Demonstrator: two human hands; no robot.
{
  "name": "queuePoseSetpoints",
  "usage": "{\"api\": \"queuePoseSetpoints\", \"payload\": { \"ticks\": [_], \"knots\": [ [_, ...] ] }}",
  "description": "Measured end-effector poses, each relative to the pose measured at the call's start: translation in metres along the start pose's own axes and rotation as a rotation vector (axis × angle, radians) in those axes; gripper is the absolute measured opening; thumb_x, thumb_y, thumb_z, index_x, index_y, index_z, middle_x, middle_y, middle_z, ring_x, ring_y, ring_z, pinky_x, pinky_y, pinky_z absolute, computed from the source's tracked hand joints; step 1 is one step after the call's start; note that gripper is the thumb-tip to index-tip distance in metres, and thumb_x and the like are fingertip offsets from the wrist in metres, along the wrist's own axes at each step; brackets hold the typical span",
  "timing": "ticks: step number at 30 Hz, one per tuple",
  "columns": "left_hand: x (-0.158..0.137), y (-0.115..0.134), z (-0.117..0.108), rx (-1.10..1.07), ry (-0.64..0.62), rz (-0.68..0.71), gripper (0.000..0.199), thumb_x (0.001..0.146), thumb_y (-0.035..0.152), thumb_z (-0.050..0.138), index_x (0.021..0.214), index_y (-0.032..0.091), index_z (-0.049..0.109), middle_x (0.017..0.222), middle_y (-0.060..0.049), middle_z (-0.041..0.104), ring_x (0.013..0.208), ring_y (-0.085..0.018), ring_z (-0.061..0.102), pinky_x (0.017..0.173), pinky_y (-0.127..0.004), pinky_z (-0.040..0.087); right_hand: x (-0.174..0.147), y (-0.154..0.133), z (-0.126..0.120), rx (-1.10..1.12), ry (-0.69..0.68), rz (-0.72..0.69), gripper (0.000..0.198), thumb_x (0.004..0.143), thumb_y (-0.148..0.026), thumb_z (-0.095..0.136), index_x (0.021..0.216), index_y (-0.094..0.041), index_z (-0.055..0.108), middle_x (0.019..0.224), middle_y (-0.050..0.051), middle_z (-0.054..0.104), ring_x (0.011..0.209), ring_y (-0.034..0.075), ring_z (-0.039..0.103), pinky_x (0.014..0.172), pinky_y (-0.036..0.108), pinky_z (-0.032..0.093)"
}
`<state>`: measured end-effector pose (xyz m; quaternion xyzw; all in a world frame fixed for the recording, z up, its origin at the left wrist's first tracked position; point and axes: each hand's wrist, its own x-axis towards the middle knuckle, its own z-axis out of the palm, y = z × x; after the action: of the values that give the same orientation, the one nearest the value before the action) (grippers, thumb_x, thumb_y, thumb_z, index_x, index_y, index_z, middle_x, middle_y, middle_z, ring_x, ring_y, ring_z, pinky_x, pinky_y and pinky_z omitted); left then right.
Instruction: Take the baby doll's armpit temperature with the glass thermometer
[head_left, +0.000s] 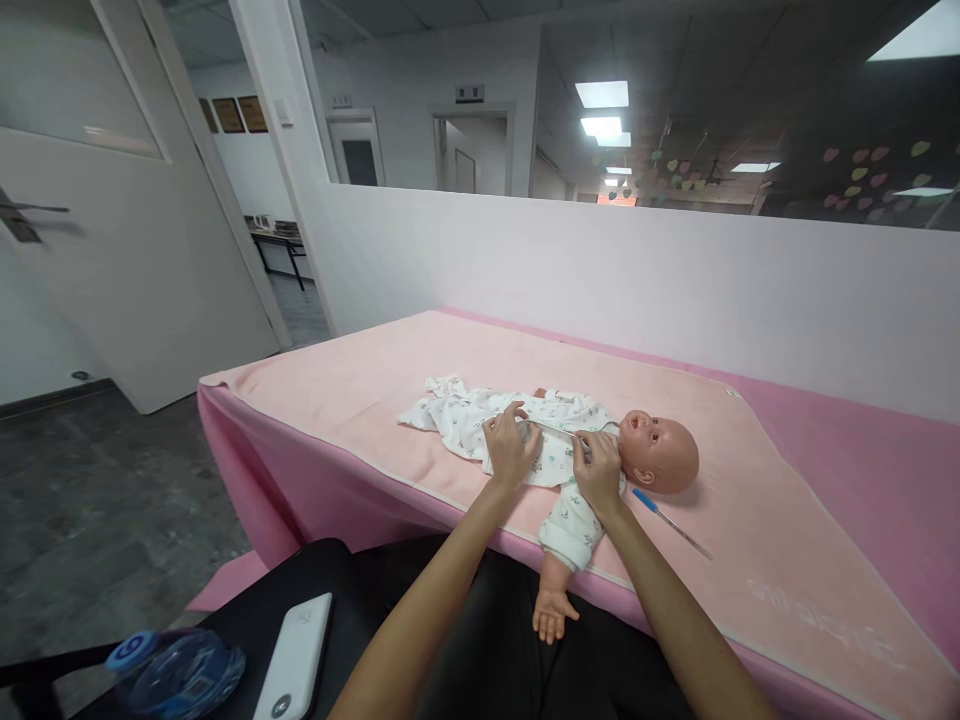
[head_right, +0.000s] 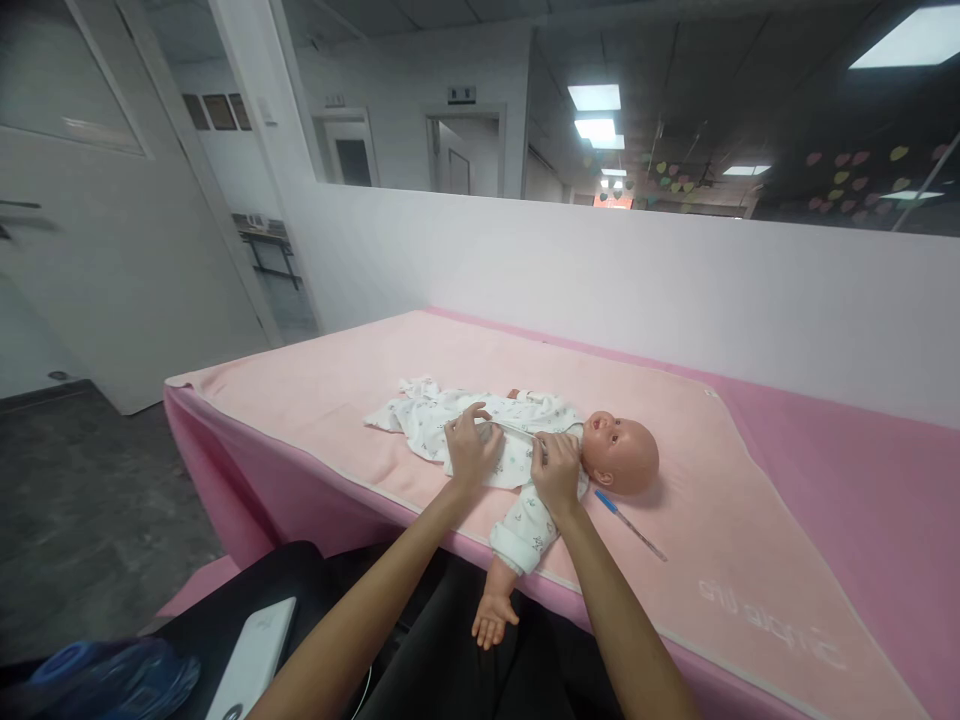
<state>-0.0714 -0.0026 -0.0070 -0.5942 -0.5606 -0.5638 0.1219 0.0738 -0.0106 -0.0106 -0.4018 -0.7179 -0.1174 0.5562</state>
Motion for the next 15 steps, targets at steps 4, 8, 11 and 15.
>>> {"api": "queuePoseSetpoints", "payload": {
  "ticks": [4, 8, 11, 15],
  "knots": [
    [-0.001, 0.000, 0.001, 0.024, 0.024, 0.007, 0.034, 0.074, 0.016, 0.048, 0.107, 0.019, 0.045, 0.091, -0.006, 0.058, 0.083, -0.022, 0.055, 0.079, -0.037, 0.033, -0.001, 0.000, 0.001, 0.001, -0.012, -0.007, 0.015, 0.085, -0.019, 0.042, 0.077, -0.020, 0.055, 0.072, 0.003, 0.062, 0.069, 0.016, 0.054, 0.069, 0.031, 0.038],
    [0.005, -0.009, -0.002, 0.042, 0.110, -0.175, 0.034, 0.072, 0.012, 0.045, 0.105, 0.020, 0.045, 0.088, -0.005, 0.053, 0.080, -0.020, 0.052, 0.075, -0.035, 0.035, -0.001, 0.002, 0.001, 0.014, 0.026, 0.049, 0.016, 0.086, -0.020, 0.042, 0.078, -0.019, 0.056, 0.071, 0.004, 0.061, 0.068, 0.017, 0.053, 0.067, 0.031, 0.039],
    [0.012, -0.019, -0.006, 0.048, 0.202, -0.352, 0.034, 0.070, 0.010, 0.044, 0.103, 0.020, 0.045, 0.086, -0.003, 0.051, 0.080, -0.019, 0.051, 0.077, -0.036, 0.035, -0.002, 0.004, 0.000, 0.021, 0.057, 0.092, 0.016, 0.086, -0.021, 0.042, 0.078, -0.019, 0.056, 0.072, 0.005, 0.061, 0.070, 0.017, 0.054, 0.065, 0.030, 0.040],
    [0.012, -0.023, -0.008, 0.026, 0.174, -0.310, 0.031, 0.071, 0.008, 0.041, 0.099, 0.021, 0.048, 0.088, -0.003, 0.052, 0.080, -0.018, 0.052, 0.081, -0.037, 0.033, -0.001, 0.005, 0.000, 0.009, 0.041, 0.086, 0.016, 0.085, -0.020, 0.042, 0.079, -0.019, 0.056, 0.071, 0.004, 0.061, 0.068, 0.017, 0.053, 0.066, 0.030, 0.040]
  ]
}}
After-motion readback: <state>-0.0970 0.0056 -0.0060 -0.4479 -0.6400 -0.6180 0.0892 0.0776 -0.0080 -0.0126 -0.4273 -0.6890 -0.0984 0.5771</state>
